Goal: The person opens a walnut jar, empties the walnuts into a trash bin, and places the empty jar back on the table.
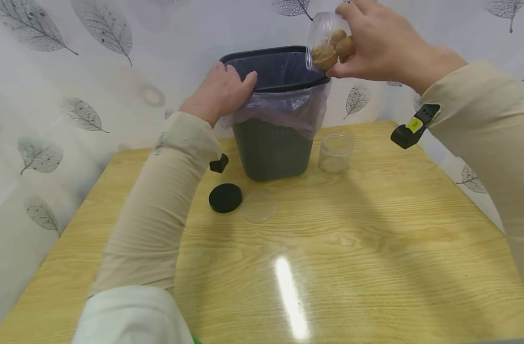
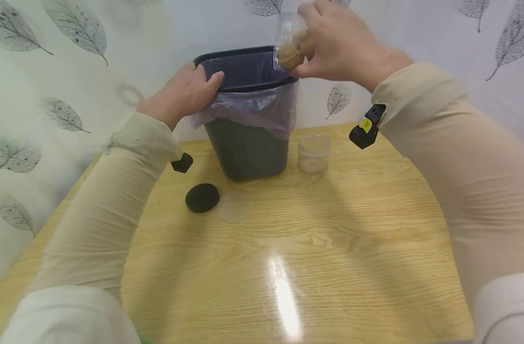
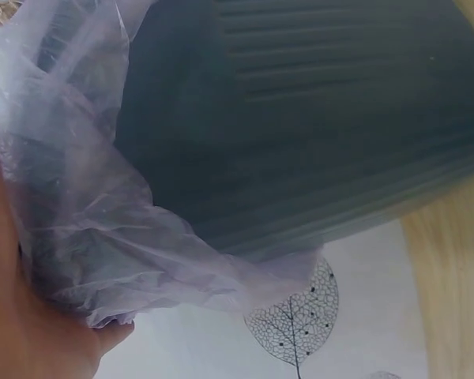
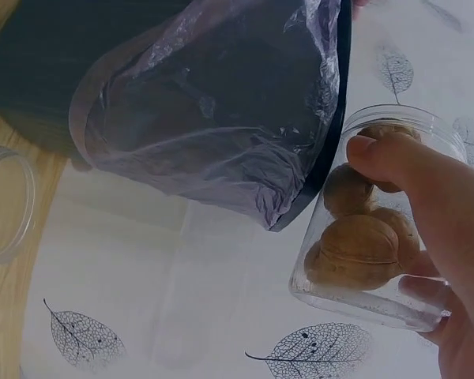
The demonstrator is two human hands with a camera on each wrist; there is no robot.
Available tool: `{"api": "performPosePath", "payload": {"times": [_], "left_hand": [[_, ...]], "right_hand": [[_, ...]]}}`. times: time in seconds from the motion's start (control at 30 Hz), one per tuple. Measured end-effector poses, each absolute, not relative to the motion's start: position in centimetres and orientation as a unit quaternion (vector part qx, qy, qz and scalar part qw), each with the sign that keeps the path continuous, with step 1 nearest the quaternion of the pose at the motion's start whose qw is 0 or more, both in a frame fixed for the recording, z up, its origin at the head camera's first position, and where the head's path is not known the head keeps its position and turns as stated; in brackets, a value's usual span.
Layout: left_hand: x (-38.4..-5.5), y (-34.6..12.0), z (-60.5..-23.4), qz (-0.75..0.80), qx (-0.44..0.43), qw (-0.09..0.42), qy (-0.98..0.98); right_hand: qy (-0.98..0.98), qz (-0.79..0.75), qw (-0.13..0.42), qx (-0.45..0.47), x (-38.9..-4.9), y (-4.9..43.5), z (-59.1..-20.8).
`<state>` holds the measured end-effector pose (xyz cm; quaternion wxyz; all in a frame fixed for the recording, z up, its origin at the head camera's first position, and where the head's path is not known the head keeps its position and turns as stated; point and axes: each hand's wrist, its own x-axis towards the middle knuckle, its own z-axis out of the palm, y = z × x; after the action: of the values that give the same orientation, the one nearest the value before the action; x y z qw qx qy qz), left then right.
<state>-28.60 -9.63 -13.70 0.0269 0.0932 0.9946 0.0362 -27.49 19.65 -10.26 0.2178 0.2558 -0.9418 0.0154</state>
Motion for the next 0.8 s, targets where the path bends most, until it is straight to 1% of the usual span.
{"api": "performPosePath", "payload": {"times": [0.4, 0.8], "left_hand": [[-28.8, -9.1, -13.8, 0.022, 0.103, 0.010, 0.994], [-28.7, -9.6, -14.1, 0.030, 0.095, -0.003, 0.995]], "right_hand": [[-0.918, -0.052, 0.258, 0.297, -28.3, 19.3, -9.9], [-0.908, -0.110, 0.260, 0.310, -28.5, 18.2, -9.4]]}}
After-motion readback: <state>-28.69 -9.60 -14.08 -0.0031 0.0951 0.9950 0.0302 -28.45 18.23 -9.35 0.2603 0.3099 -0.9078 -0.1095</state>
